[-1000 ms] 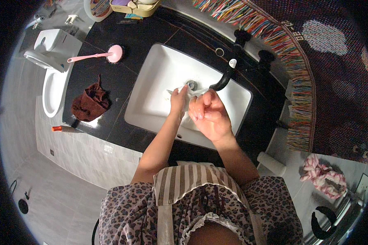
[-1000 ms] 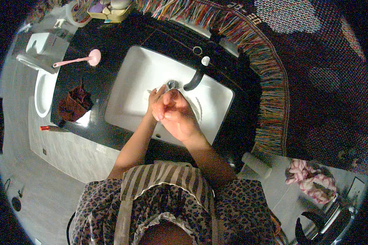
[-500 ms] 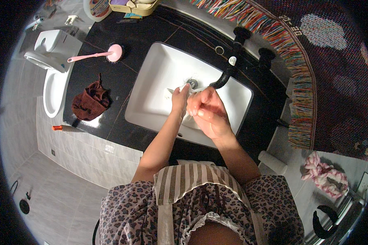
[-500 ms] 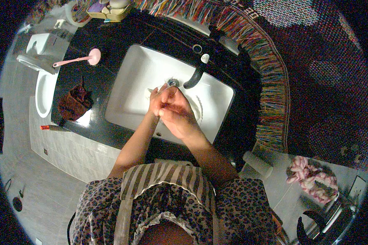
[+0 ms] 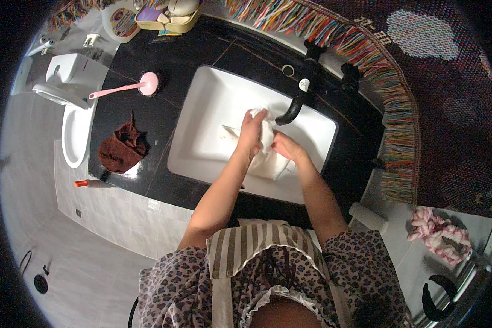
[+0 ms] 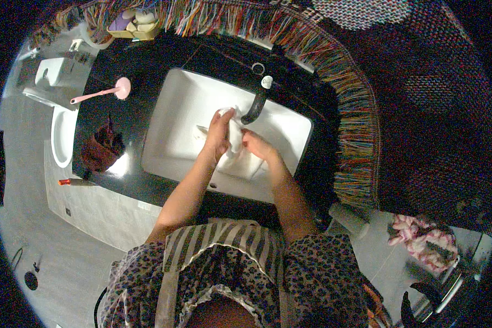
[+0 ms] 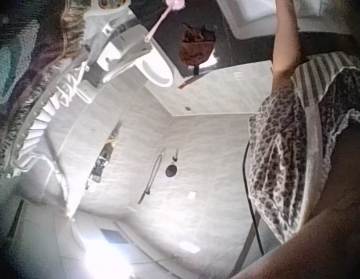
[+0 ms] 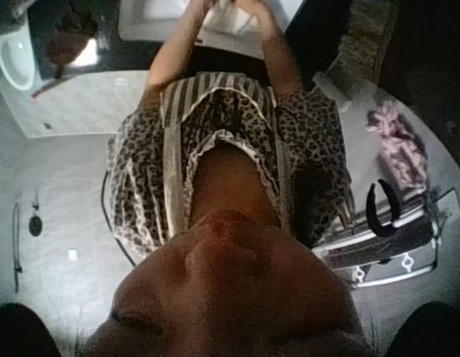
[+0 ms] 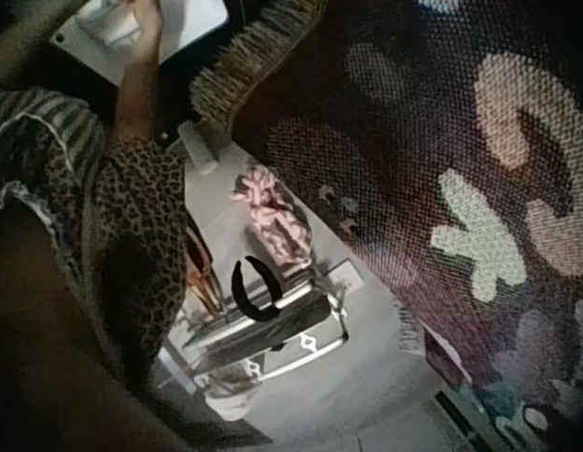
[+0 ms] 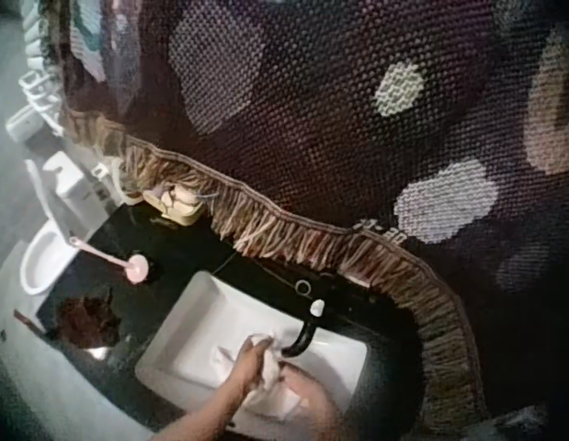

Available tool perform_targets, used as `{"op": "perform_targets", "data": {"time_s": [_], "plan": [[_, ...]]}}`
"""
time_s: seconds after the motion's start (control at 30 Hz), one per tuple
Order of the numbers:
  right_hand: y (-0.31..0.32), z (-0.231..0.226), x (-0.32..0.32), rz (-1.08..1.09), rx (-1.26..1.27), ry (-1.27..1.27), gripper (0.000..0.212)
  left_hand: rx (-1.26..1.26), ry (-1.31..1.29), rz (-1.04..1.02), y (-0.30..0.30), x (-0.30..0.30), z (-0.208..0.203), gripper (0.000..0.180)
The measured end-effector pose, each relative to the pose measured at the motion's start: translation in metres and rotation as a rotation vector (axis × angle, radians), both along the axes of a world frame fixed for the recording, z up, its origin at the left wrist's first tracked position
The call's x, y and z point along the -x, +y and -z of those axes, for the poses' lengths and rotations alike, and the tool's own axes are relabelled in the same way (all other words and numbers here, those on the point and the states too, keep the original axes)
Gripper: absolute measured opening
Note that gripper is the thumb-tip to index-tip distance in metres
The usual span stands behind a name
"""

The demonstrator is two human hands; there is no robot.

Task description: The person wipes a wall-mounted radiator and a small white device with a cloth, then rinses the cloth in the sink. They hang the cloth on the radiator, remove a wall-mounted dispenser, rinse its components in the sink, and reassemble it.

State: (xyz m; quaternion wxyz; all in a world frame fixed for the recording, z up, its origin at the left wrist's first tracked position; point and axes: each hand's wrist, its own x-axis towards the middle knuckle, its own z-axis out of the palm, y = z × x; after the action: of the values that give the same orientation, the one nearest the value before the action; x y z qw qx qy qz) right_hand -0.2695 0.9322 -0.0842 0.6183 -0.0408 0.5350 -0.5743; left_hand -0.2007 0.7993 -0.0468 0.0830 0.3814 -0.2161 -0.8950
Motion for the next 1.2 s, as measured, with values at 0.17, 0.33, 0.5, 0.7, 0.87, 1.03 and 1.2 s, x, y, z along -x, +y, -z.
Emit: {"op": "perform_targets", "data": {"time_s": [0.17, 0.33, 0.5, 0.7, 0.87, 1.03, 1.2], "plan": [[0.024, 0.011, 0.005, -0.439, -0.271, 0.288, 0.049, 0.208, 0.174, 0.009, -0.03, 0.023, 0.024, 0.016], [0.031, 0.016, 0.03, -0.052, -0.356, 0.253, 0.062, 0.282, -0.056, -0.032, -0.04, 0.006, 0.076, 0.016], [-0.019, -0.015, -0.006, 0.235, -0.235, 0.367, 0.073, -0.53, 0.008, 0.052, 0.012, 0.0, 0.089, 0.045], [-0.039, -0.036, -0.063, 0.014, -0.485, 1.097, 0.032, -0.26, 0.136, 0.047, 0.014, 0.019, 0.073, 0.031], [-0.04, 0.012, -0.016, -0.035, -0.977, 1.0, 0.03, 0.169, -0.145, 0.213, 0.03, 0.013, 0.115, 0.039], [-0.025, 0.072, 0.016, 0.414, -0.609, 0.674, 0.03, 0.028, -0.138, 0.099, 0.005, 0.0, 0.037, 0.041], [-0.045, -0.007, -0.017, 0.446, -0.318, 0.269, 0.045, -0.289, 0.011, 0.039, 0.005, -0.013, 0.071, 0.042]]}}
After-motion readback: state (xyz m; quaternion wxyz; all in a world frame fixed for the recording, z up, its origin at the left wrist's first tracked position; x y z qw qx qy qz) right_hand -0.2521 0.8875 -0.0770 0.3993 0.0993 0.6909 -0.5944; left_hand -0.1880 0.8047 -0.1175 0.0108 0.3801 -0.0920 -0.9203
